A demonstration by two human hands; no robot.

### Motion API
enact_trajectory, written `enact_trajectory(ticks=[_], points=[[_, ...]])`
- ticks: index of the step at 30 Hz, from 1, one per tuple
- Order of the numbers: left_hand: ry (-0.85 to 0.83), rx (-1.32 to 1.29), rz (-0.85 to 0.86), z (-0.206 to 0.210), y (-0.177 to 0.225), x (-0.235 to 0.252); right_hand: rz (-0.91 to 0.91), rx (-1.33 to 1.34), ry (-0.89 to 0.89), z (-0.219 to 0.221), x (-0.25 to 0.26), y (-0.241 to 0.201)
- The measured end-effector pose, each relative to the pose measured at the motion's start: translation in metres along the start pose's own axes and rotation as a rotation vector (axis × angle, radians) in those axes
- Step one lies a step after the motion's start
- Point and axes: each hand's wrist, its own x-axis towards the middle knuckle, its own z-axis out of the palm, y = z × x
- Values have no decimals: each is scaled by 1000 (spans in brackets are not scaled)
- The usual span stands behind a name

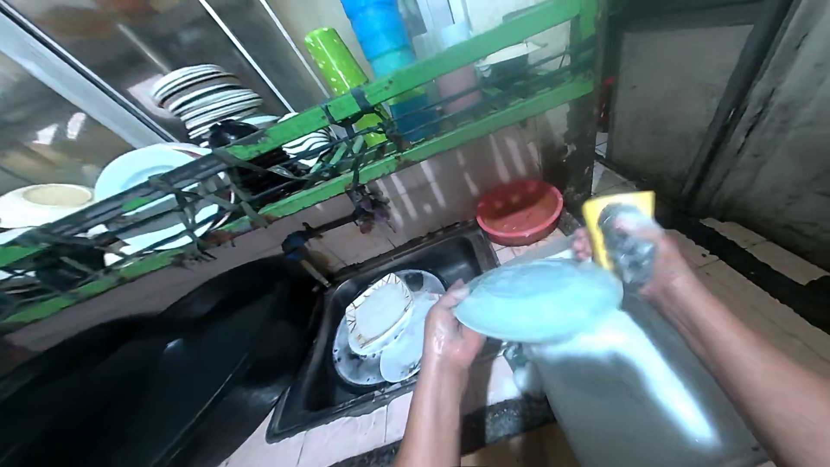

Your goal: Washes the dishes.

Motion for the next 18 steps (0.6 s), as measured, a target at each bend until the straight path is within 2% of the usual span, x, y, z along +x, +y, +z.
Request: enact_trajectory(ticks=[2,3,4,5,8,9,10,12,14,16,18], points=[[-87,93,-43,2,-15,1,130,-627,158,-8,-3,18],[-133,172,-65,3,-27,1,157,-879,197,3,-9,25],[-178,260,-87,6,-40,1,117,-1028,179,18,-20,31],[-221,364,-103,10,-52,-1,-5,-1092,116,33,-34,38],[-275,636,-65,18,-73,-13,-448,-1123,-105,63,-53,43],[-298,670,-46,15,-76,-14,-484,-1112,-110,60,-49,39],[-354,710,-53,10,-77,-16,-416,-1095,-34,51,-43,31],[-452,721,-73,-1,-79,-22,-167,-992,244,29,-25,9],[-488,690,-120,-4,-78,-31,-52,-880,400,6,-11,3],[-446,772,-185,8,-68,-35,-133,-911,326,13,-23,7],[-401,831,-228,22,-53,-31,-353,-958,87,42,-46,12]])
